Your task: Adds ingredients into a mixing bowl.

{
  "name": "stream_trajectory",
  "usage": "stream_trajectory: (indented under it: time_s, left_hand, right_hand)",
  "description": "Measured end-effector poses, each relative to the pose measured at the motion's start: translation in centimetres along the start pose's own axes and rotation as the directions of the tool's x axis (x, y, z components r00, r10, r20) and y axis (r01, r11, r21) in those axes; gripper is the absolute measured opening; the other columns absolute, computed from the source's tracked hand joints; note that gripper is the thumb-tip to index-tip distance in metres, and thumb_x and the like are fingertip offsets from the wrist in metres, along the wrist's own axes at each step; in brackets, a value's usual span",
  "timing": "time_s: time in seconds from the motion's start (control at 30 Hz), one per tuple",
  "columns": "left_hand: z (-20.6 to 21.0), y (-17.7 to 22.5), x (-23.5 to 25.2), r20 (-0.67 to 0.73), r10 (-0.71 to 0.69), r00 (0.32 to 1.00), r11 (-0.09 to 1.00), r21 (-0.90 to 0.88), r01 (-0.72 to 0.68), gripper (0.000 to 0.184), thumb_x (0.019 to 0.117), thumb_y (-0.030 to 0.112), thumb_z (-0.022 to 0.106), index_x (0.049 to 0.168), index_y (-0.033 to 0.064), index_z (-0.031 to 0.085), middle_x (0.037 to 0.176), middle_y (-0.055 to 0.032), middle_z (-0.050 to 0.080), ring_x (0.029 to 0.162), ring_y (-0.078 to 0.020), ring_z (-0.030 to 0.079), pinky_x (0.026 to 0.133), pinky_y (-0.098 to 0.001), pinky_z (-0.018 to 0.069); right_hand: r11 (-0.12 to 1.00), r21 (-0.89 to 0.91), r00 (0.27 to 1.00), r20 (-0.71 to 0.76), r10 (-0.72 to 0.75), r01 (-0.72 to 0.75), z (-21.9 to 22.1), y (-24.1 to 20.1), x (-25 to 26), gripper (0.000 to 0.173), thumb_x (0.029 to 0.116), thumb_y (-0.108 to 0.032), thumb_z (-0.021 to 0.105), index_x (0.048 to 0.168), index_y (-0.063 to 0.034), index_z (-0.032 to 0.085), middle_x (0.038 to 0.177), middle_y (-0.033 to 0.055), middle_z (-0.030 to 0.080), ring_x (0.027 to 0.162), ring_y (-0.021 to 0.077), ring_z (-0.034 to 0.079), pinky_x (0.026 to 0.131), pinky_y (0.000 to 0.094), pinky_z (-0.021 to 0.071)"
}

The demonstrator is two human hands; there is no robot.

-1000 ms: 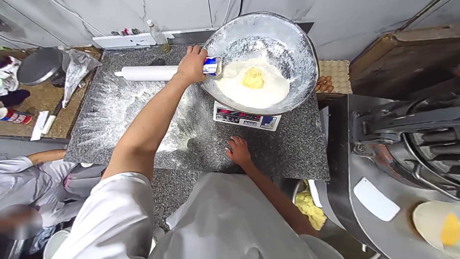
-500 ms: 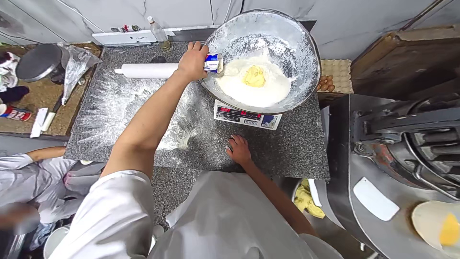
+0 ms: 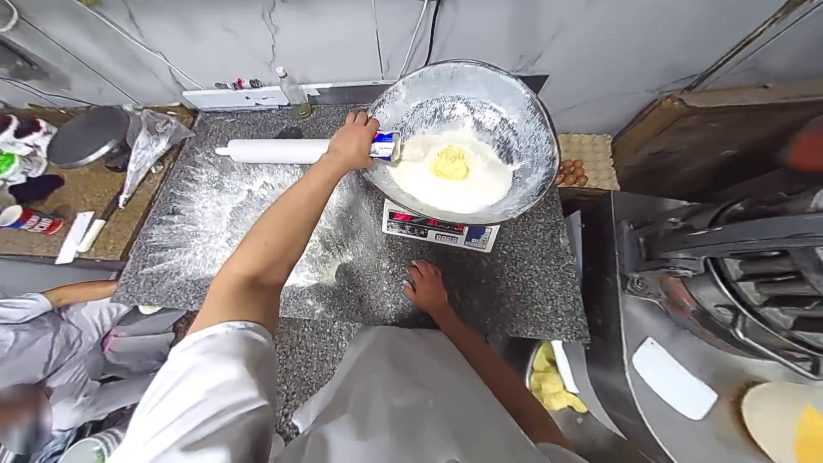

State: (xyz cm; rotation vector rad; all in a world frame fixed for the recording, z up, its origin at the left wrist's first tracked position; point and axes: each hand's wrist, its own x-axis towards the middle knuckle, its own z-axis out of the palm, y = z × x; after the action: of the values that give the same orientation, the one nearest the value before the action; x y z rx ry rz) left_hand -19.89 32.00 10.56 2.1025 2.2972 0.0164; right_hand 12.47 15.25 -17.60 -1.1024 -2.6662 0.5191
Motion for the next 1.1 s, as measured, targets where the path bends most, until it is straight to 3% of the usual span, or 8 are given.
stream_trajectory:
  time_s: [1.1]
  left_hand:
    - [-0.83, 0.50, -0.43, 0.004, 0.026, 1.000, 0.999, 0.026, -0.026, 0.086, 0.0642, 0.021, 0.093, 0.140, 0.0066, 0.054, 0.147, -0.0249, 0.048, 0.139, -0.0490, 0.043, 0.101, -0.0640, 0.0508]
  right_hand:
    - [0.999, 0.023, 0.999, 0.046, 0.024, -0.025, 0.01, -0.16, 0.08, 0.049, 0.0983, -0.052, 0.049, 0.130, -0.0203, 0.067, 0.151, 0.0076, 0.054, 0.144, 0.0299, 0.045, 0.115, 0.0558, 0.0380]
